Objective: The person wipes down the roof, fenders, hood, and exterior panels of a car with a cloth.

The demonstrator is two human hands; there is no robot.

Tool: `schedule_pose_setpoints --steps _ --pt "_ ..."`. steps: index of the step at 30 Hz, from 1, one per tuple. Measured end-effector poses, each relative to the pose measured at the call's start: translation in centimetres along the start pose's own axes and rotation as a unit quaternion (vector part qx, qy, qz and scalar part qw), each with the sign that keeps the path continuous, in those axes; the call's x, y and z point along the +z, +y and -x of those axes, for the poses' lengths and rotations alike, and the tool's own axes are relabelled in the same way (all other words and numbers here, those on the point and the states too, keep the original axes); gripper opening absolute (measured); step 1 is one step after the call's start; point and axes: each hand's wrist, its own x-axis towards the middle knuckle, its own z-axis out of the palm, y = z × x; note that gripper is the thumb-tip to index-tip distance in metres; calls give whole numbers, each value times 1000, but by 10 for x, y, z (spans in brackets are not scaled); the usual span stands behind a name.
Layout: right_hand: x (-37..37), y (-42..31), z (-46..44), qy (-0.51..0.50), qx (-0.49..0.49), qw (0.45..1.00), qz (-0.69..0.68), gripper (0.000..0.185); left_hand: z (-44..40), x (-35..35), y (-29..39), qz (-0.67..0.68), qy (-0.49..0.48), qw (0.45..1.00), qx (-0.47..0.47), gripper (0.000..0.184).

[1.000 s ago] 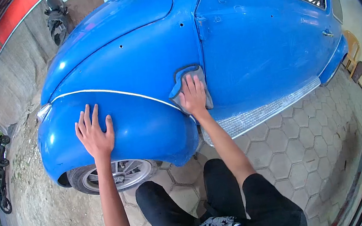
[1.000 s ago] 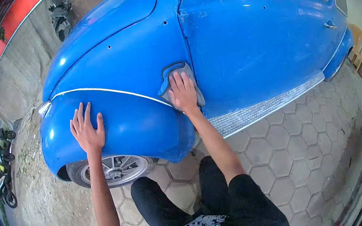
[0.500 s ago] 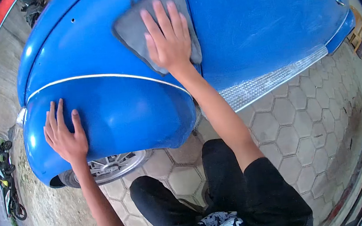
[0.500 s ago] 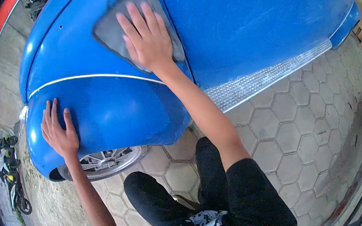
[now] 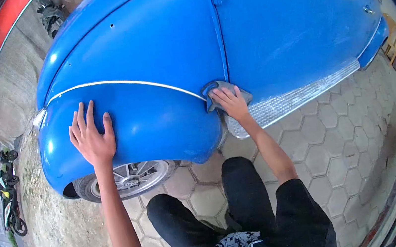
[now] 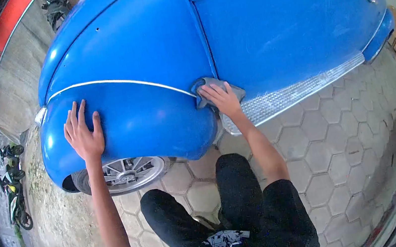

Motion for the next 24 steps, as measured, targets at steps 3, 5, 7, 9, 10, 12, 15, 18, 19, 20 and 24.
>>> schedule_pose_setpoints --steps 3,5,7,9,10,12,15,18,19,20,24 --pt "1 19 -18 86 -16 996 17 72 -3 -3 3 -2 -2 1000 -20 50" --pt "-17 32 -50 96 -4 995 14 78 -5 -1 3 -5 1 1000 -26 50" --pt "-50 42 -91 72 42 996 -17 84 -4 -2 4 -7 0 1000 -24 50" --pt "-80 42 -141 75 113 989 -51 87 -3 0 3 -9 5 1000 -17 49" --pt "-85 37 -157 106 146 982 -58 87 -3 2 2 -12 11 1000 -15 49" --pt "-70 17 -160 121 150 977 -94 87 -1 5 0 -15 10 1000 -16 48" --pt "-35 -12 -106 104 81 982 -138 77 -1 4 0 -17 8 1000 -11 48" --pt "21 -25 -28 105 39 981 -158 69 -1 7 -4 -13 10 1000 -3 48" --pt "22 -21 -25 126 37 983 -129 70 -1 4 -2 -24 -7 1000 -11 49" --pt "16 -11 -27 99 16 988 -119 70 -1 4 -1 -21 -1 1000 -10 49" --pt "-17 20 -30 41 -31 998 -22 69 -2 0 1 -8 6 1000 -6 48"
